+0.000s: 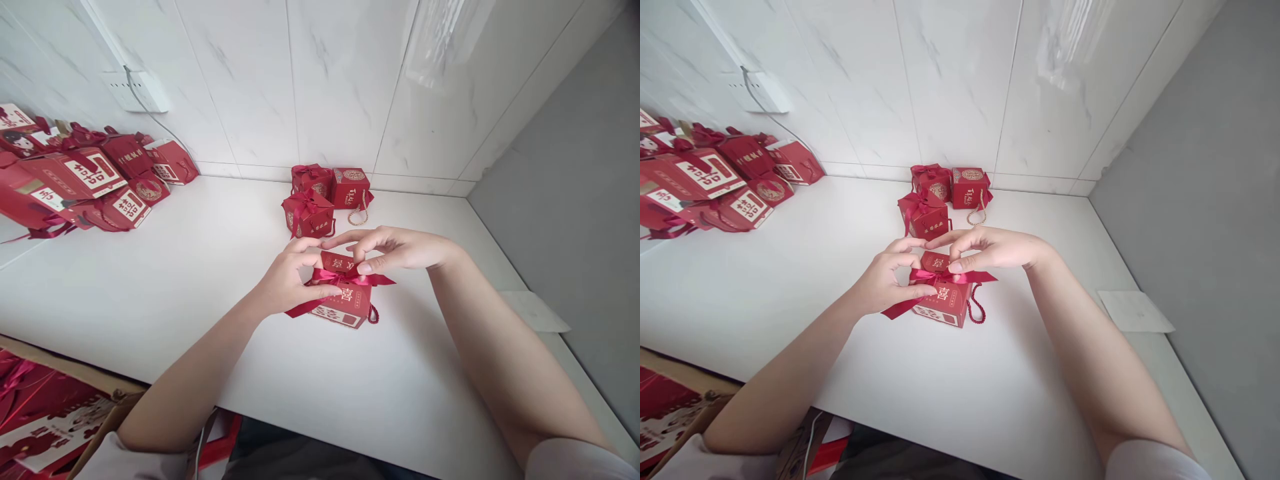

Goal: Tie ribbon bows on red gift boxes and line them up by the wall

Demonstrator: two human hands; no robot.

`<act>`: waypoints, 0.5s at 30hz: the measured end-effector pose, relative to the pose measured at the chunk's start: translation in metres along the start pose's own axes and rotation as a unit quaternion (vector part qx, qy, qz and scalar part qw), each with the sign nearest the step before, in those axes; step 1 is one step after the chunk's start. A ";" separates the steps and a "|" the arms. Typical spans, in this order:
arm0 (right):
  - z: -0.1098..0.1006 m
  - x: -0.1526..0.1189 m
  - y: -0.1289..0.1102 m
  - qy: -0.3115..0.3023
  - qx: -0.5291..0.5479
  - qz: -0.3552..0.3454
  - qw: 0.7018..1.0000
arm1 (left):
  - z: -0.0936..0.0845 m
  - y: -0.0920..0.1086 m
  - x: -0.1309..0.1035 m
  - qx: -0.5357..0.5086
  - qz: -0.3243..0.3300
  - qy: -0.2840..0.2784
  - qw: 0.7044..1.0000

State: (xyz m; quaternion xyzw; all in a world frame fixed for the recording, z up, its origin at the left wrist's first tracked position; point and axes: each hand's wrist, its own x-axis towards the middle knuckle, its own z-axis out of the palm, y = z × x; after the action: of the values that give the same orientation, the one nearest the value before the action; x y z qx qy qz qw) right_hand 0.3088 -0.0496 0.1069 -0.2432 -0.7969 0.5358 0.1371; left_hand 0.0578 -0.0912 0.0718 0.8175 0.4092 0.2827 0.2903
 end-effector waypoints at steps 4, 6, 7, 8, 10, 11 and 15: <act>-0.003 0.000 0.004 0.001 0.007 0.047 0.999 | -0.001 -0.001 0.001 0.029 -0.001 0.008 1.000; -0.003 0.000 0.002 -0.012 0.010 0.074 0.997 | 0.000 -0.001 0.000 0.043 -0.001 0.012 0.999; -0.004 0.000 0.001 -0.020 0.014 0.080 0.996 | 0.000 -0.001 0.000 0.051 0.000 0.014 0.999; -0.004 -0.001 0.000 -0.028 0.018 0.082 0.996 | 0.000 -0.001 0.000 0.059 0.001 0.016 0.998; -0.004 -0.001 -0.001 -0.039 0.021 0.081 0.996 | 0.001 -0.002 0.000 0.072 0.002 0.018 0.997; -0.004 -0.001 0.000 -0.040 0.019 0.084 0.995 | 0.001 -0.002 0.000 0.079 0.003 0.018 0.997; -0.004 -0.004 0.003 -0.016 -0.008 0.112 0.994 | -0.001 -0.003 0.000 0.117 0.009 0.020 0.993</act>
State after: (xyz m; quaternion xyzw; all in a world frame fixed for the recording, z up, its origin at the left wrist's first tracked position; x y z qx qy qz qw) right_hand 0.3145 -0.0475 0.1057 -0.3231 -0.7710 0.5454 0.0613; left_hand 0.0557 -0.0891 0.0709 0.8437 0.4378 0.2519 0.1820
